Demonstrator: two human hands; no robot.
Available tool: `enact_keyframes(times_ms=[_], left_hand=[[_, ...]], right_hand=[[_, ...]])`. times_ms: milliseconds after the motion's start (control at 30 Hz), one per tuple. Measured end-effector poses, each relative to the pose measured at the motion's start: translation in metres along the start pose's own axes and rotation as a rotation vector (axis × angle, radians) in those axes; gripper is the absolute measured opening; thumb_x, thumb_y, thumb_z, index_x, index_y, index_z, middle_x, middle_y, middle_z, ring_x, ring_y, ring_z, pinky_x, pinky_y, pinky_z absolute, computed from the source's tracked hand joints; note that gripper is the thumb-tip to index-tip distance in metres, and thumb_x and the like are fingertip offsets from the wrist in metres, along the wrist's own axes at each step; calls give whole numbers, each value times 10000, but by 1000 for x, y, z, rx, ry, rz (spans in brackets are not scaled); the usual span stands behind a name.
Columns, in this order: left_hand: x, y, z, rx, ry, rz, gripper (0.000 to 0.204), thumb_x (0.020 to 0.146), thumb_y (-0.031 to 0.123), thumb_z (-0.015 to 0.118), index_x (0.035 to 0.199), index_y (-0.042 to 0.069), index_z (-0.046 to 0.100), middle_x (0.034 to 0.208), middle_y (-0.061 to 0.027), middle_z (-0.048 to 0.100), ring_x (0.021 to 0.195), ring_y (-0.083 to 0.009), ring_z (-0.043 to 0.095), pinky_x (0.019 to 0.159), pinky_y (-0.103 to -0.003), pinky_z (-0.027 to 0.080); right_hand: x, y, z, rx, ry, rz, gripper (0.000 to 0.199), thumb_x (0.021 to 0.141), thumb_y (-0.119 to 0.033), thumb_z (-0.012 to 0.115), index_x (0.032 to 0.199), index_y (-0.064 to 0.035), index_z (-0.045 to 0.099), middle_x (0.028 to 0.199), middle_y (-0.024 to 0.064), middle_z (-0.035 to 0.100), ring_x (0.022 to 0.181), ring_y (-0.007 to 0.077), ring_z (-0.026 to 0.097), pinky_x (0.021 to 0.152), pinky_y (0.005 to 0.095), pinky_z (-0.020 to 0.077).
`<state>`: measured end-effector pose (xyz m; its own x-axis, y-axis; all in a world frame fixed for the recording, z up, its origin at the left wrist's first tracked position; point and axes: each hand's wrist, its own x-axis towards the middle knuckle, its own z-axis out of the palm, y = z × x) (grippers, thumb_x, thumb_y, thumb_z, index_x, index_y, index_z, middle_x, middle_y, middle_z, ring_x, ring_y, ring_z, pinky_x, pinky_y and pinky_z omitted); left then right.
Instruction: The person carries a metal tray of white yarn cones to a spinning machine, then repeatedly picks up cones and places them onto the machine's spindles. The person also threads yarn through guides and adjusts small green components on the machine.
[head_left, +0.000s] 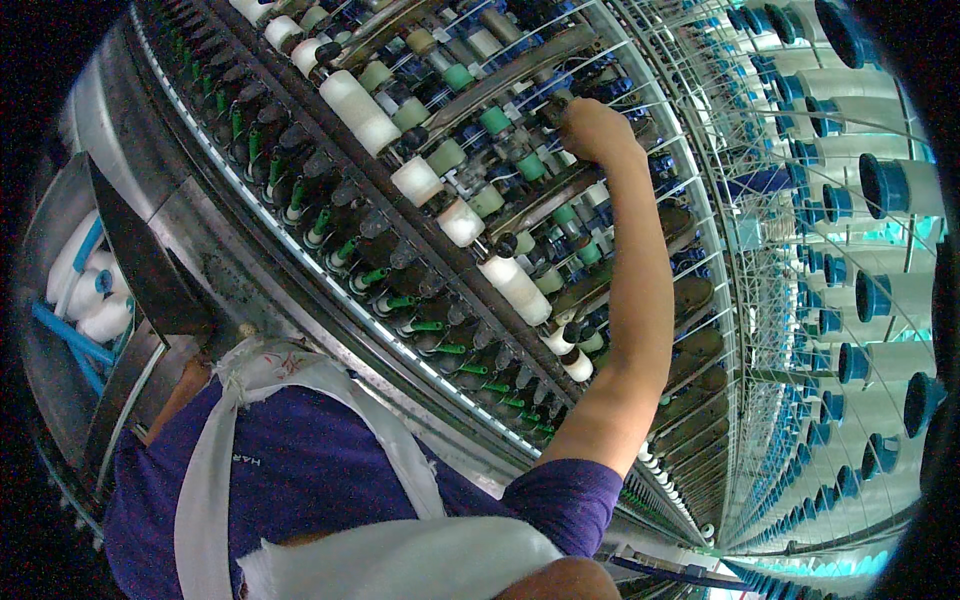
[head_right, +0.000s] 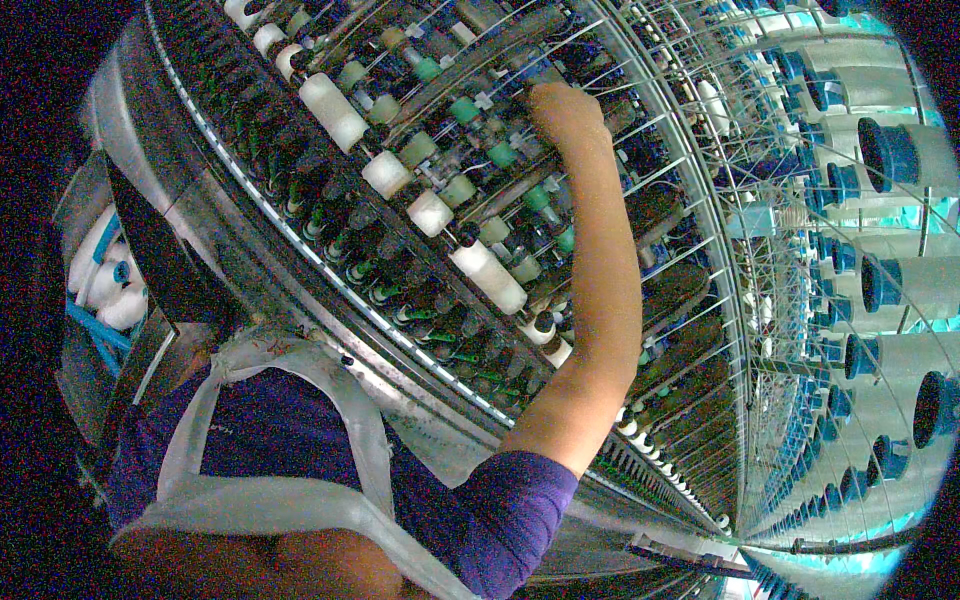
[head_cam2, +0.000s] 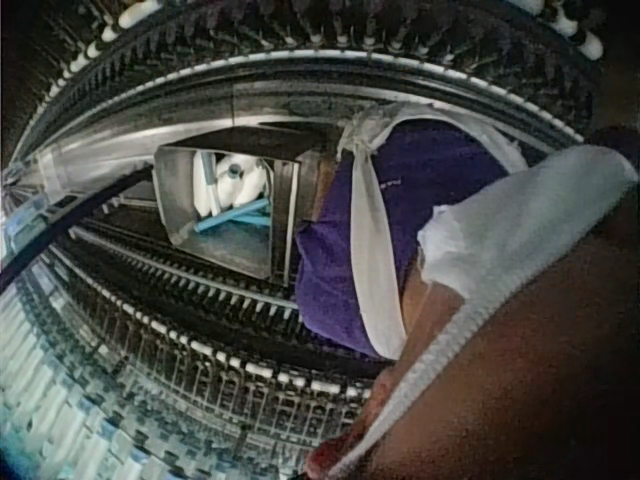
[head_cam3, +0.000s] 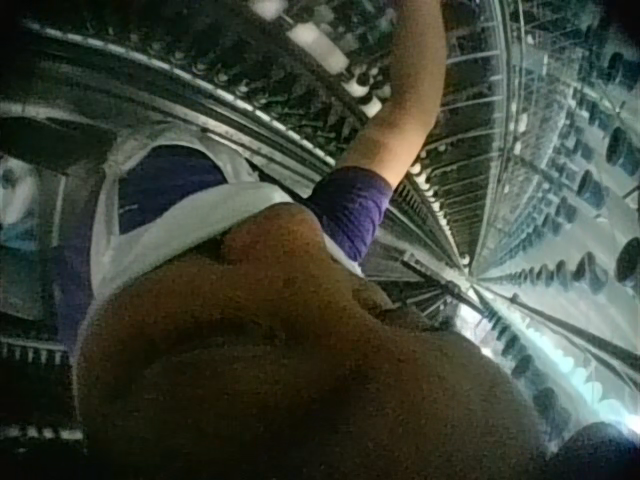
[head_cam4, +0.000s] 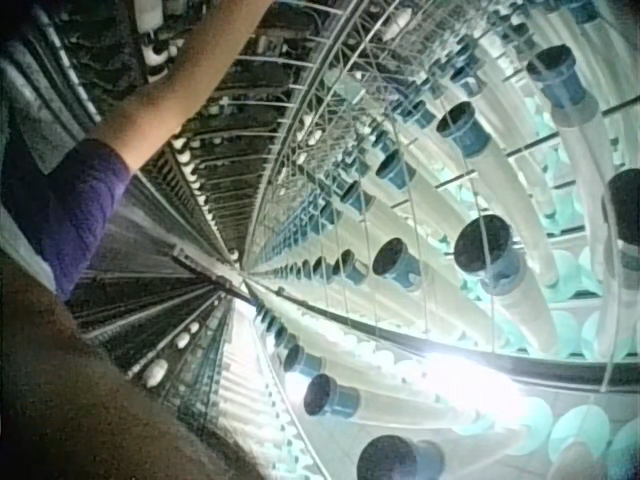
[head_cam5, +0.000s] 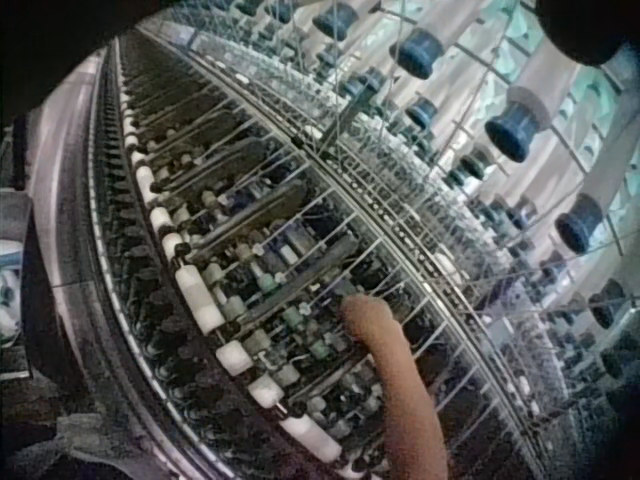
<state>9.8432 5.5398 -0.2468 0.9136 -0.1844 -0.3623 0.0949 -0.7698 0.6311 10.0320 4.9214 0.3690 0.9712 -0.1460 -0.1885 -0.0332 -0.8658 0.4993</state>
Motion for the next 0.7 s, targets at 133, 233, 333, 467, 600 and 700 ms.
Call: enact_keyframes(times_ms=[133, 233, 333, 467, 600, 700], left_hand=[[2, -3, -1, 0, -1, -15, 217, 825, 163, 595, 1015, 64, 627, 857, -145, 656, 776, -305, 632, 665, -448, 496], [-1, -2, 2, -4, 2, -29, 217, 823, 170, 602, 1012, 66, 627, 849, -141, 655, 770, -301, 630, 661, -448, 495], [1, 0, 4, 1, 6, -34, 217, 821, 177, 608, 1008, 69, 628, 842, -137, 654, 764, -298, 629, 658, -448, 495], [6, 0, 7, -8, 39, -34, 219, 818, 187, 616, 1003, 71, 628, 832, -132, 653, 756, -293, 626, 653, -448, 495], [-14, -1, 15, 33, 70, -64, 220, 815, 196, 625, 999, 74, 628, 822, -126, 652, 748, -288, 624, 648, -448, 495], [-35, 9, 15, 85, -3, -130, 222, 813, 203, 631, 995, 76, 629, 815, -122, 651, 742, -285, 623, 644, -448, 494]], right_hand=[[1, -1, 3, -32, -19, -87, 203, 770, -127, 590, 890, 9, 680, 915, 223, 676, 858, 397, 659, 731, 458, 542], [0, 2, 8, -48, -32, -143, 206, 767, -144, 609, 889, 6, 682, 908, 219, 675, 849, 391, 657, 720, 458, 542], [10, 5, 13, -40, -96, -121, 193, 760, -140, 624, 878, -3, 691, 905, 214, 676, 842, 383, 658, 716, 456, 543], [23, 18, 34, -100, -42, -135, 153, 730, -125, 679, 840, -22, 710, 911, 204, 683, 850, 368, 662, 719, 457, 544], [30, 26, 49, -207, 83, -237, 320, 769, -238, 733, 997, -26, 656, 1066, 205, 628, 968, 377, 621, 807, 456, 520], [26, 33, 53, -154, 45, -244, 358, 723, -205, 764, 990, -7, 629, 1035, 223, 632, 942, 383, 626, 761, 486, 530]])
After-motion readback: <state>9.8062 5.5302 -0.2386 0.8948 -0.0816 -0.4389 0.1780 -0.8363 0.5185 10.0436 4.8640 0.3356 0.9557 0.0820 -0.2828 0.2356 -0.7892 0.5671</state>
